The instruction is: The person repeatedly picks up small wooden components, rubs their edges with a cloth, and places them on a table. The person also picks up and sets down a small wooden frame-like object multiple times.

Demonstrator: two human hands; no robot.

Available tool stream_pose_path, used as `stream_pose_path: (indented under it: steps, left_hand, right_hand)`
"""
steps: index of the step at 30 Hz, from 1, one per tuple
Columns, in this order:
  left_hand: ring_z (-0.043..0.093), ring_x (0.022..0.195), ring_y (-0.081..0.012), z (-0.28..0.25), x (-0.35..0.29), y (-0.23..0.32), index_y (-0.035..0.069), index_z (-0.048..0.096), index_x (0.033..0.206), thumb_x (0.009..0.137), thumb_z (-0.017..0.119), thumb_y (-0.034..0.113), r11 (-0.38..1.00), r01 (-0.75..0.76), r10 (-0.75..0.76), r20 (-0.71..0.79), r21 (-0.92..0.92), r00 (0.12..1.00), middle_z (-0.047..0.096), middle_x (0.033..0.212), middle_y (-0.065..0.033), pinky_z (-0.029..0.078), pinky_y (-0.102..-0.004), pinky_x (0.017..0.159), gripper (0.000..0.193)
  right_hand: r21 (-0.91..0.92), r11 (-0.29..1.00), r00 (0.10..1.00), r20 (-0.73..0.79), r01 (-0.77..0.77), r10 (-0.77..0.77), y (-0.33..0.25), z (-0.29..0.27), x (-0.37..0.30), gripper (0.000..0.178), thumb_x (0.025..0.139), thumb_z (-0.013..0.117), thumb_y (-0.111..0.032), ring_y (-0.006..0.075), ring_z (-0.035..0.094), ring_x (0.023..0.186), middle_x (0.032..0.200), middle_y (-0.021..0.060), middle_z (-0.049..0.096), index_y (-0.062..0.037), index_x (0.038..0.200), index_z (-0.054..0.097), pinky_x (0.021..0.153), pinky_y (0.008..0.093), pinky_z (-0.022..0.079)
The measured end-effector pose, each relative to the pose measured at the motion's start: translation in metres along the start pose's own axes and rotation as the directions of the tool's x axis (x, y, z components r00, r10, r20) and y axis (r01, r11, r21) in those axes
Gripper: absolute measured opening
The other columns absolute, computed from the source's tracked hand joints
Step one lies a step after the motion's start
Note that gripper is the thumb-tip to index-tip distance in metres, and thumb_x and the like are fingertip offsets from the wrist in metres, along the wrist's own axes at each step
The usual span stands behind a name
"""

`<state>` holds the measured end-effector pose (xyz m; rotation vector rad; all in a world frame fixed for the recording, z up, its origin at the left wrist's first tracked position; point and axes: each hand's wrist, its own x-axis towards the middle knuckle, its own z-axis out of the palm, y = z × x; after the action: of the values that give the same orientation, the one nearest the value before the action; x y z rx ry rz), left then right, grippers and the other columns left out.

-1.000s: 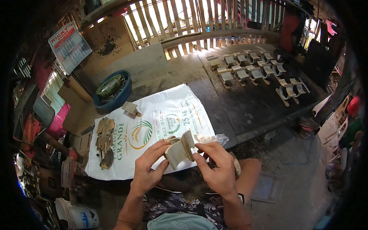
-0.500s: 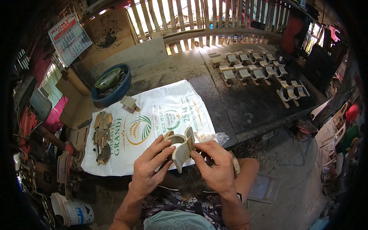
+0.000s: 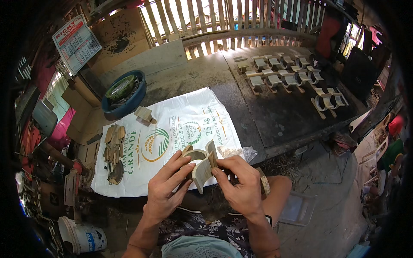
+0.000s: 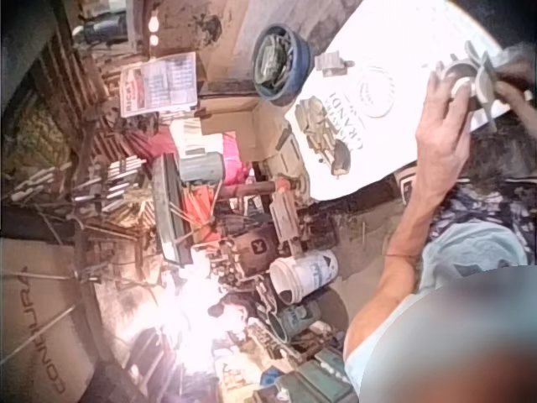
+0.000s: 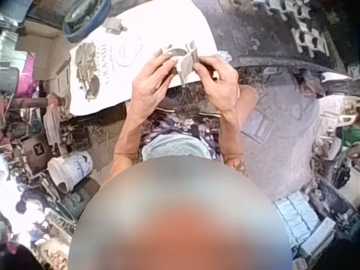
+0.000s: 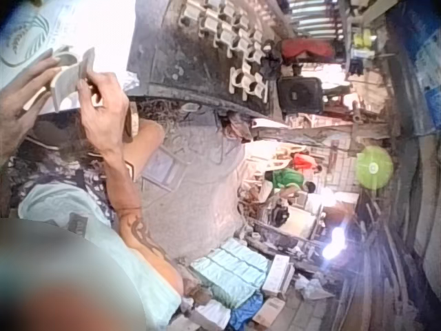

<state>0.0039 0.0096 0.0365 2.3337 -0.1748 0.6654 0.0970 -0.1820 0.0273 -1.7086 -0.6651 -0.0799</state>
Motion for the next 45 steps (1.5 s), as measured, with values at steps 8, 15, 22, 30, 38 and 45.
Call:
stream_pose_path:
  steps: [8, 15, 22, 30, 38, 45]
  left_hand:
    - [0.06, 0.134, -0.0456, 0.0, 0.001, 0.0, 0.005, 0.073, 0.129, 0.08, 0.082, -0.005, 1.0, 0.006, -0.006, 0.002, 0.003, 1.0, 0.069, 0.134, -0.0183, 0.055, -0.0479, 0.106, 0.05]
    - [0.072, 0.11, -0.0273, 0.011, -0.008, -0.019, 0.0, 0.071, 0.13, 0.09, 0.078, 0.0, 0.911, 0.311, -0.306, 0.063, -0.272, 0.95, 0.075, 0.119, -0.0169, 0.058, -0.0381, 0.097, 0.041]
    - [0.069, 0.094, -0.0126, 0.022, -0.016, -0.049, -0.011, 0.066, 0.114, 0.106, 0.066, 0.016, 0.357, 0.546, -0.584, 0.275, -0.758, 0.764, 0.078, 0.107, -0.0147, 0.057, -0.0291, 0.085, 0.027]
    - [0.07, 0.097, -0.0126, 0.016, -0.016, -0.043, -0.011, 0.064, 0.125, 0.104, 0.067, 0.011, 0.443, 0.517, -0.576, 0.21, -0.732, 0.79, 0.078, 0.107, -0.0141, 0.056, -0.0271, 0.088, 0.03]
    - [0.07, 0.105, -0.0154, 0.019, -0.019, -0.04, -0.01, 0.061, 0.134, 0.104, 0.067, 0.007, 0.394, 0.482, -0.547, 0.222, -0.783, 0.807, 0.076, 0.115, -0.0155, 0.055, -0.0289, 0.093, 0.035]
    - [0.063, 0.121, -0.0178, 0.042, -0.018, -0.034, -0.01, 0.054, 0.143, 0.104, 0.069, 0.009, 0.659, 0.482, -0.553, 0.062, -0.578, 0.831, 0.063, 0.137, -0.0136, 0.053, -0.0308, 0.101, 0.046]
  right_hand:
    - [0.004, 1.0, 1.0, -0.001, 0.002, -0.002, 0.001, 0.002, 0.002, 0.019, 0.09, 0.076, 0.002, 0.0163, 0.068, 0.074, 0.091, 0.0131, 0.072, 0.005, 0.108, 0.074, 0.063, 0.0281, 0.051]
    - [-0.096, 0.994, 0.992, -0.117, -0.053, 0.042, 0.006, -0.005, 0.001, 0.021, 0.092, 0.075, -0.001, 0.0134, 0.063, 0.074, 0.091, 0.0103, 0.069, 0.0041, 0.113, 0.073, 0.065, 0.0275, 0.049]
    - [-0.078, 0.981, 0.975, -0.15, -0.178, 0.165, 0.044, -0.007, 0.003, 0.021, 0.094, 0.075, -0.009, 0.0141, 0.061, 0.073, 0.091, 0.0087, 0.069, 0.0025, 0.112, 0.073, 0.065, 0.0291, 0.048]
    - [-0.084, 0.973, 0.977, -0.026, -0.215, 0.214, 0.05, 0.007, -0.006, 0.02, 0.095, 0.075, -0.012, 0.0183, 0.064, 0.075, 0.093, 0.0118, 0.072, 0.0019, 0.109, 0.074, 0.067, 0.0314, 0.049]
    - [0.154, 0.976, 0.986, 0.082, -0.155, 0.144, 0.055, 0.01, -0.013, 0.026, 0.096, 0.075, -0.012, 0.0163, 0.067, 0.095, 0.109, 0.01, 0.071, 0.0033, 0.117, 0.072, 0.08, 0.0307, 0.053]
    - [0.505, 0.821, 0.963, 0.124, -0.269, 0.239, 0.05, 0.031, -0.019, 0.038, 0.095, 0.075, -0.003, 0.0161, 0.066, 0.111, 0.119, 0.0097, 0.068, 0.0048, 0.13, 0.063, 0.093, 0.0307, 0.054]
